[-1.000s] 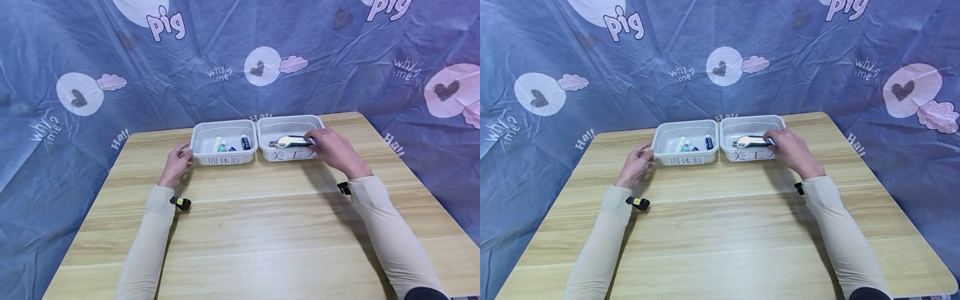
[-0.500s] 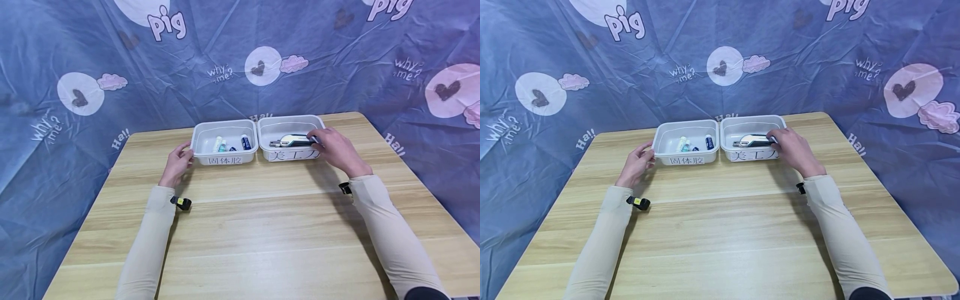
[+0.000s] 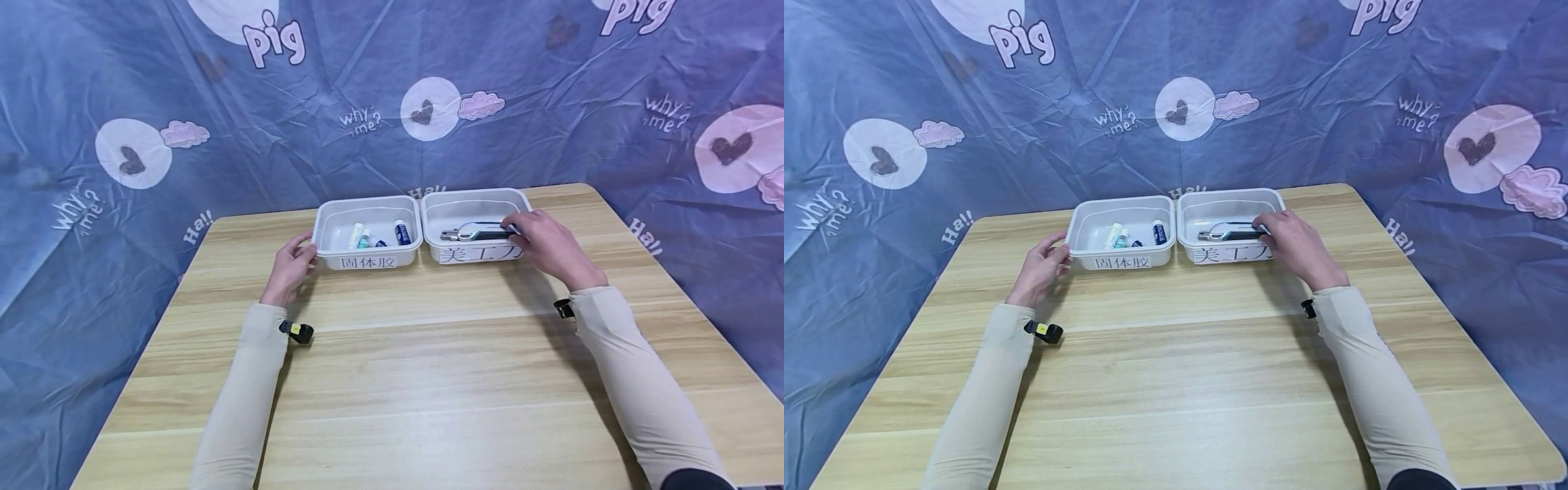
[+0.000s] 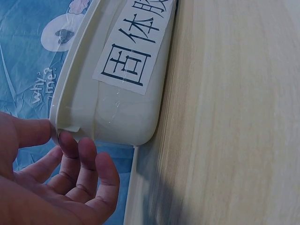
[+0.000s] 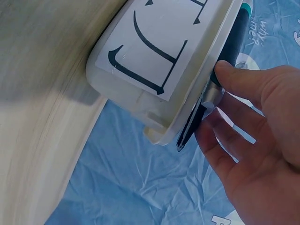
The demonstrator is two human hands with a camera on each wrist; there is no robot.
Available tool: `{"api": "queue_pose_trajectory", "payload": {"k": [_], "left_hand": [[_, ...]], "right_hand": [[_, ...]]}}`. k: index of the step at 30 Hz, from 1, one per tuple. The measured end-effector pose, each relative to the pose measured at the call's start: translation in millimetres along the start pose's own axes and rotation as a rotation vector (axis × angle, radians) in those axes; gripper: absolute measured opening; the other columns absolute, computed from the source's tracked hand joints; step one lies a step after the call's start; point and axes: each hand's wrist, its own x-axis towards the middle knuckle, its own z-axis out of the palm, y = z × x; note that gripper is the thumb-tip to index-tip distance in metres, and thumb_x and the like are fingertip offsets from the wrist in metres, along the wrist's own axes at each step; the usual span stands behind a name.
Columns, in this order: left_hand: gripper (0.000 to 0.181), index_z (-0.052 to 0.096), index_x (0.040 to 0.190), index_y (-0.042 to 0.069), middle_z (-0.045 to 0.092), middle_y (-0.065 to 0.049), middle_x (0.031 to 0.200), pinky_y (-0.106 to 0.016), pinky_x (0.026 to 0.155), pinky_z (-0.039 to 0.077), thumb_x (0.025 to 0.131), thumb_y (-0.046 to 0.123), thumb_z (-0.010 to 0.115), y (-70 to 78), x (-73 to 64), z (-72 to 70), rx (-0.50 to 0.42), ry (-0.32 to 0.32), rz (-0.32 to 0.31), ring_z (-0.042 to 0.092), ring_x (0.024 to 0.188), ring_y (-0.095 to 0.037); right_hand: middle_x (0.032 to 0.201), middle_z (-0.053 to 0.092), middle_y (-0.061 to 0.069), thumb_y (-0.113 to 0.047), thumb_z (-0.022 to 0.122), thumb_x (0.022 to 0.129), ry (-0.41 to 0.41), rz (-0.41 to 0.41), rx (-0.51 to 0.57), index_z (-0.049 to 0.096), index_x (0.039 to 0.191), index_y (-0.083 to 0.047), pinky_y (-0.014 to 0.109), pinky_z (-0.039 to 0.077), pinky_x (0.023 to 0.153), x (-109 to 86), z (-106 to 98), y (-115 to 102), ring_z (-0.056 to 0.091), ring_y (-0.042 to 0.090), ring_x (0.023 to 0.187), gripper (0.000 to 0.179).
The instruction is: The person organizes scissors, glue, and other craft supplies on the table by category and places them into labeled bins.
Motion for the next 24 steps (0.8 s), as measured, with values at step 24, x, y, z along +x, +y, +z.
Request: {"api": "queue_pose_trajectory", "payload": {"k": [24], "left_hand": [[0.047, 0.047, 0.153, 0.013, 0.06, 0.005, 0.091, -0.028, 0.076, 0.053, 0.107, 0.017, 0.054, -0.5, 0.4, -0.3, -0.004, -0.002, 0.001, 0.06, 0.087, -0.014]], "right_hand": [[0.102, 0.073, 0.02, 0.016, 0.062, 0.087, 0.092, -0.158, -0.015, 0.071, 0.101, 0.003, 0.057, 0.048, 0.082, 1.4, 5.3, 1.8, 0.062, 0.044, 0.095, 0.022]]}}
